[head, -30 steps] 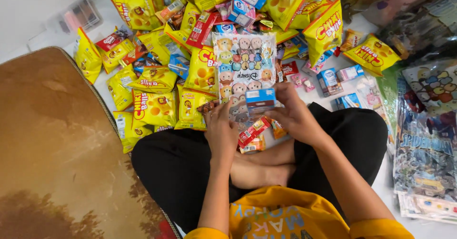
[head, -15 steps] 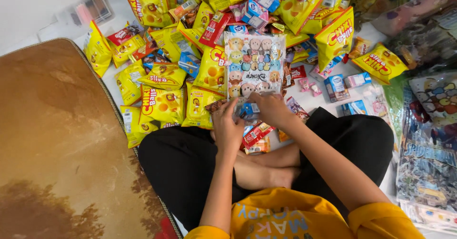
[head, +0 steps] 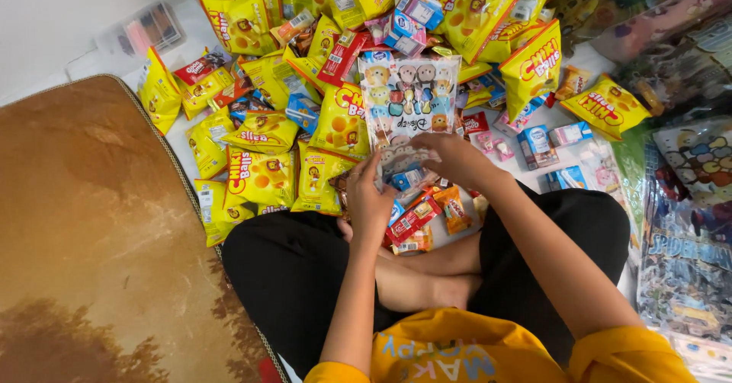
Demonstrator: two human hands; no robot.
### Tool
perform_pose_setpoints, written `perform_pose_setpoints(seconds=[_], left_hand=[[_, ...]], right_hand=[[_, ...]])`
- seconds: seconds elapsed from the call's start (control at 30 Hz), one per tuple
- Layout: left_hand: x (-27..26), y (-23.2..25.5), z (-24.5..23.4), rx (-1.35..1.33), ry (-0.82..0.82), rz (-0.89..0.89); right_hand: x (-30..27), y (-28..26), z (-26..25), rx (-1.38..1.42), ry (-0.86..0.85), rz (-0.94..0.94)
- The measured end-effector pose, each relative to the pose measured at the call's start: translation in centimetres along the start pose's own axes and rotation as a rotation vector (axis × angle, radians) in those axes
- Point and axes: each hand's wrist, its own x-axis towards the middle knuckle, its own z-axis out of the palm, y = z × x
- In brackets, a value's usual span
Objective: Sorting through a large pile of snack bags and sticker sheets on the floor
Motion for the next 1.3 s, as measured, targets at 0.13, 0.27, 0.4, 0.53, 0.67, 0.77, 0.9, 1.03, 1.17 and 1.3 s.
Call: perform_pose_setpoints(seconds=[0.13,0.27,0.4,0.53,0.67,0.77,0.9,1.03,1.17,1.3], left_hand=[[0.5,-0.8,0.6,0.010,0.005,0.006],[0.6,0.1,-0.1,0.007,-0.065,-0.080],[0.2,0.4,-0.1,0.058,-0.045,-0.040],[-0.1,0.7,-0.2,0.054,-0.045,-0.038],[-0.1,0.8,-0.1,0.064,-0.033,-0.031],[0.0,1.0,0.0,0.066,-0.059,-0.060],[0.3,1.3,-0.4,0.055,-0.113,-0.119],[0.2,1.2,-0.7,0.019,-0.098,-0.122],[0.2,0.9,-0.4,0.050,-0.073,-0.045],[0.2,0.8,-0.3,0.080,-0.071,-0.026]], right_hand=[[-2.4,5.3,2.5,0.201,0.596,-0.183],[-4.0,15.2,10.5,0.137,0.631,0.335],[-5.3,18.5,16.4,-0.102,0.222,0.667],[-5.9,15.2,15.8,-0.203,0.163,0.683],[-5.7,16.3,16.6,-0.154,0.159,0.723],[-5.6,18.5,17.6,-0.118,0.151,0.673],[-6.5,17.2,17.2,-0.084,0.278,0.599],[-7.1,19.3,15.1,-0.005,0.524,0.584],[-8.8,16.5,8.7,0.131,0.761,0.589],[-8.5,11.9,5.2,0.640,0.979,0.255]])
